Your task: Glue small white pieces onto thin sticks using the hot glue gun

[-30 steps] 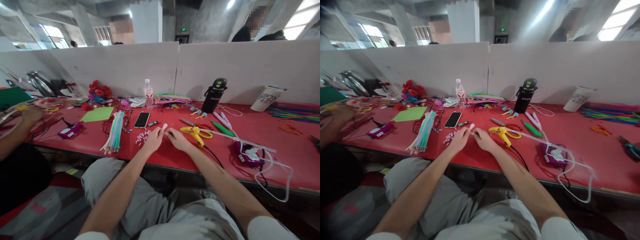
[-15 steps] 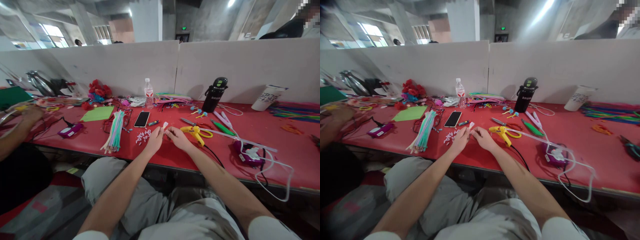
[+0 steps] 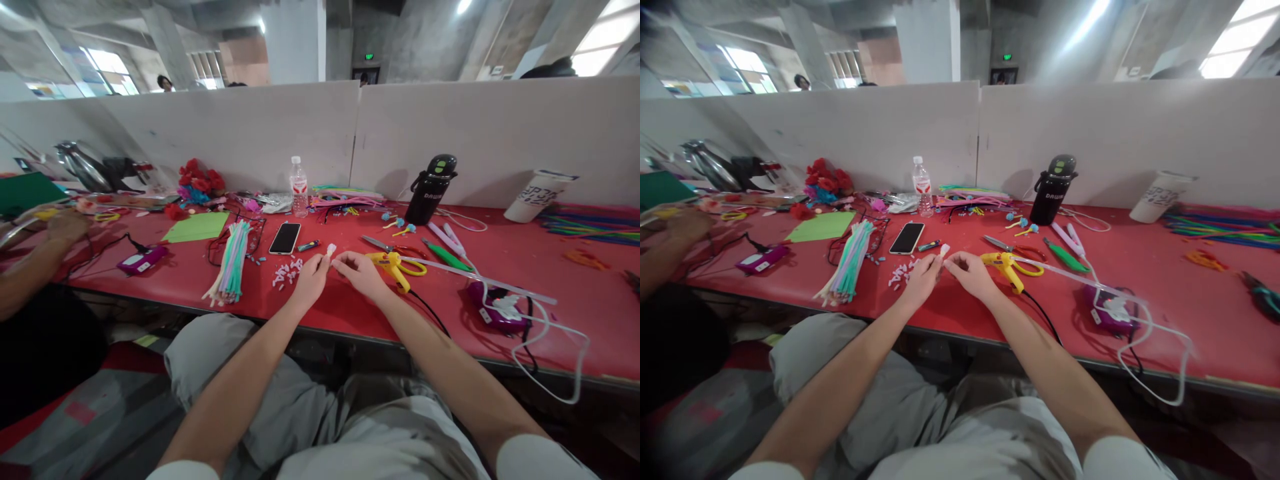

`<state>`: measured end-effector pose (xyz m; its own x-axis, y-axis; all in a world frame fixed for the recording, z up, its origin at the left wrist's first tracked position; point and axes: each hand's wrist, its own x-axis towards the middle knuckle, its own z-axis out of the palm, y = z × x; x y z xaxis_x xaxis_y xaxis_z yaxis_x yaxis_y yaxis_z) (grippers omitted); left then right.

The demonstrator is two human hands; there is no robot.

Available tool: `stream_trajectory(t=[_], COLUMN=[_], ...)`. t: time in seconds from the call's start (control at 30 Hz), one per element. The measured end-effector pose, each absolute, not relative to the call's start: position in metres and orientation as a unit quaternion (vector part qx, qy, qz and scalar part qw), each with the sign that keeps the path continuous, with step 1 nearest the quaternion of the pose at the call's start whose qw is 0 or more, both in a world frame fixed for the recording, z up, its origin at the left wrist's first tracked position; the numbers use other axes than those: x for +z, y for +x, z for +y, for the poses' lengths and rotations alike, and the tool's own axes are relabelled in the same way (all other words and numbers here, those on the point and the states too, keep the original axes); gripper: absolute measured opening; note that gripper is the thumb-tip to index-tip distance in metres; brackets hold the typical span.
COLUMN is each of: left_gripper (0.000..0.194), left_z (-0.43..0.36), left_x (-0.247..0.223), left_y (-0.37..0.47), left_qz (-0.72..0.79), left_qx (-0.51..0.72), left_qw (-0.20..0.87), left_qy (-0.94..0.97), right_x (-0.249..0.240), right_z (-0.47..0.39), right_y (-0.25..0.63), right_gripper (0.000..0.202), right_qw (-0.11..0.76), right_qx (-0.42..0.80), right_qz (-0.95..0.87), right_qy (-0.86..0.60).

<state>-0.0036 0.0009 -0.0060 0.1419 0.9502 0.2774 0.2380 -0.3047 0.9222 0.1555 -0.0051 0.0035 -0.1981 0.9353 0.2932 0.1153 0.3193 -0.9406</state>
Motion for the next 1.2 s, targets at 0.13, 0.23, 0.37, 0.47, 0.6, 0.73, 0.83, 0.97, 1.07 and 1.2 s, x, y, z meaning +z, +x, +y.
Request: stream_trajectory(t=[0.13,0.23,0.37,0.47,0.6,0.73,0.83,0.97,1.07,1.2], left_gripper=[0.04,0.038,0.036,0.035,0.034,0.033,0.034,0.033,0.034,0.035], left_z=[-0.001,-0.002,-0.002,-0.001,-0.001,-0.002,-0.002,-0.003,-0.003,-0.004], left_x=[-0.004,0.0,0.003,0.002,0.001,0.001,0.001,0.002,0.003,0.003], left_y=[-0.004,-0.005,-0.005,-0.005,-0.005,-0.006,-0.006,-0.006,-0.006,-0.006], left_qz=[0.455,0.467,0.475,0.468,0.473,0.466,0.467,0.466,0.465,0.457], left_qx=[0.458,0.443,0.432,0.437,0.425,0.423,0.416,0.411,0.409,0.409], left_qw=[0.388,0.38,0.366,0.362,0.363,0.366,0.36,0.355,0.352,0.351], left_qy=[0.658,0.664,0.674,0.677,0.681,0.686,0.692,0.698,0.702,0.708], right_x=[0.004,0.007,0.008,0.006,0.004,0.004,0.004,0.005,0.006,0.006], right_z=[-0.002,-0.002,-0.002,-0.001,0.001,0.002,0.002,0.003,0.002,0.001], right_y=[0.161,0.163,0.163,0.164,0.165,0.166,0.167,0.169,0.169,0.168], right_gripper=[0.029,0.03,0.031,0.028,0.027,0.029,0.03,0.03,0.03,0.032], right_qw=[0.513,0.523,0.523,0.52,0.516,0.519,0.524,0.524,0.524,0.523], right_qx=[0.379,0.366,0.36,0.35,0.332,0.326,0.332,0.34,0.337,0.333], right_qz=[-0.651,-0.649,-0.654,-0.665,-0.677,-0.671,-0.659,-0.65,-0.648,-0.649], right_qy=[-0.411,-0.414,-0.412,-0.406,-0.407,-0.417,-0.425,-0.432,-0.438,-0.441])
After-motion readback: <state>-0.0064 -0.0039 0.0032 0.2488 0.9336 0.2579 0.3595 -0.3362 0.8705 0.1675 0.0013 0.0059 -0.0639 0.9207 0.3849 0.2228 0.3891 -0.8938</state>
